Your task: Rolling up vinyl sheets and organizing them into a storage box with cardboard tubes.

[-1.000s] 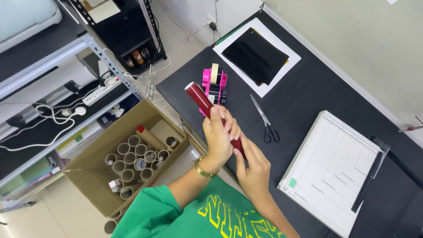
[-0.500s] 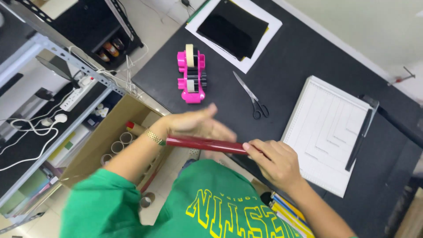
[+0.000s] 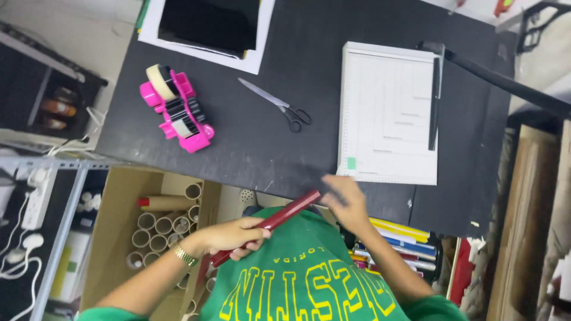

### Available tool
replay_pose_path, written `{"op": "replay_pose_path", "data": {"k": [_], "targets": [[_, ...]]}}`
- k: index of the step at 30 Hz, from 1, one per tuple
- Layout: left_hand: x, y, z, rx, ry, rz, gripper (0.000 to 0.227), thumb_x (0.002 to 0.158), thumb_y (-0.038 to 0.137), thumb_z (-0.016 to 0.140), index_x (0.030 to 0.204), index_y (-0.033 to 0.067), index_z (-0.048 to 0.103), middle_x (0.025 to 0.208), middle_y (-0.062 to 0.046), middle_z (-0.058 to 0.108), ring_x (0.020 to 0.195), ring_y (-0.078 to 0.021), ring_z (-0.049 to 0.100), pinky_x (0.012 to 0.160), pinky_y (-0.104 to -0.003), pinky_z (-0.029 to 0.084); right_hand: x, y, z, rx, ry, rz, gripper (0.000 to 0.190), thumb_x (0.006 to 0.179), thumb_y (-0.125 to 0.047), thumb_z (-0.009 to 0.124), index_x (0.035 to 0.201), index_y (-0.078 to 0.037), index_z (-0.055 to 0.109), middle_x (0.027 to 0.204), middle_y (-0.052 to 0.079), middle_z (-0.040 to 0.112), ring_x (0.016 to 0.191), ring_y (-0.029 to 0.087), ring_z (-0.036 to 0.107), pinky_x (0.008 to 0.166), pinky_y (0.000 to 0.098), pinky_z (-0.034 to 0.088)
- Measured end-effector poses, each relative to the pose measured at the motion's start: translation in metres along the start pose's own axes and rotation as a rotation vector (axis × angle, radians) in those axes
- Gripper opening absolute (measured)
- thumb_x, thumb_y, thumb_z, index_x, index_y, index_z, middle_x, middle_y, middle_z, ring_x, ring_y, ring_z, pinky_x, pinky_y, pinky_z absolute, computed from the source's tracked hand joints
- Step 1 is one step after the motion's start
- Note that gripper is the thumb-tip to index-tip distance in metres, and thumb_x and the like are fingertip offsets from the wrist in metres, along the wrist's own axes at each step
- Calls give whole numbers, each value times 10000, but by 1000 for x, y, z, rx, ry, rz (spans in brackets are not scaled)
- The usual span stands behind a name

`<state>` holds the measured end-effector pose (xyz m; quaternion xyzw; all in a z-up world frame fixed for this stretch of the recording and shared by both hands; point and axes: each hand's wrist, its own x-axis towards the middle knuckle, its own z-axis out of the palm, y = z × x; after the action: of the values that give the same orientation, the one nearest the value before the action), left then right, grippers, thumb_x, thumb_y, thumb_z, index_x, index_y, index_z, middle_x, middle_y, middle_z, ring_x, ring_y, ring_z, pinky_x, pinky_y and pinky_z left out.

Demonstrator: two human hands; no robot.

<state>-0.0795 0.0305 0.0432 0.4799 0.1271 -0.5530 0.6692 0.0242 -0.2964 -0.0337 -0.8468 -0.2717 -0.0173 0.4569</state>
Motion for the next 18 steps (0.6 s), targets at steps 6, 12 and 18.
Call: {"op": "replay_pose_path", "data": {"k": [6, 12, 18], "targets": [[19, -3, -20, -25, 179, 196, 471, 1038, 159, 472, 1504, 96, 442, 689, -11, 402, 410, -89, 412, 333, -240, 386, -27, 69, 43, 850, 341, 1334, 401, 1010, -367, 644, 1306, -98, 618, 1053, 63, 687, 821, 206, 650, 661, 343, 509], [20, 4, -16, -45, 178, 291, 488, 1037, 128, 480, 1524, 101, 455, 667, -20, 406, 379, -105, 415, 313, -248, 390, -3, 71, 89, 1285, 712, 1305, 357, 1031, -425, 627, 1255, -150, 590, 942, -39, 548, 829, 134, 550, 702, 271, 453], [20, -7, -29, -44, 246, 329, 466, 1024, 102, 471, 1489, 71, 468, 672, -27, 415, 400, -102, 436, 321, -243, 392, 2, 102, 113, 1375, 926, 1228, 145, 1052, -350, 615, 1055, -208, 645, 762, -105, 486, 691, 81, 514, 605, 223, 402]]}}
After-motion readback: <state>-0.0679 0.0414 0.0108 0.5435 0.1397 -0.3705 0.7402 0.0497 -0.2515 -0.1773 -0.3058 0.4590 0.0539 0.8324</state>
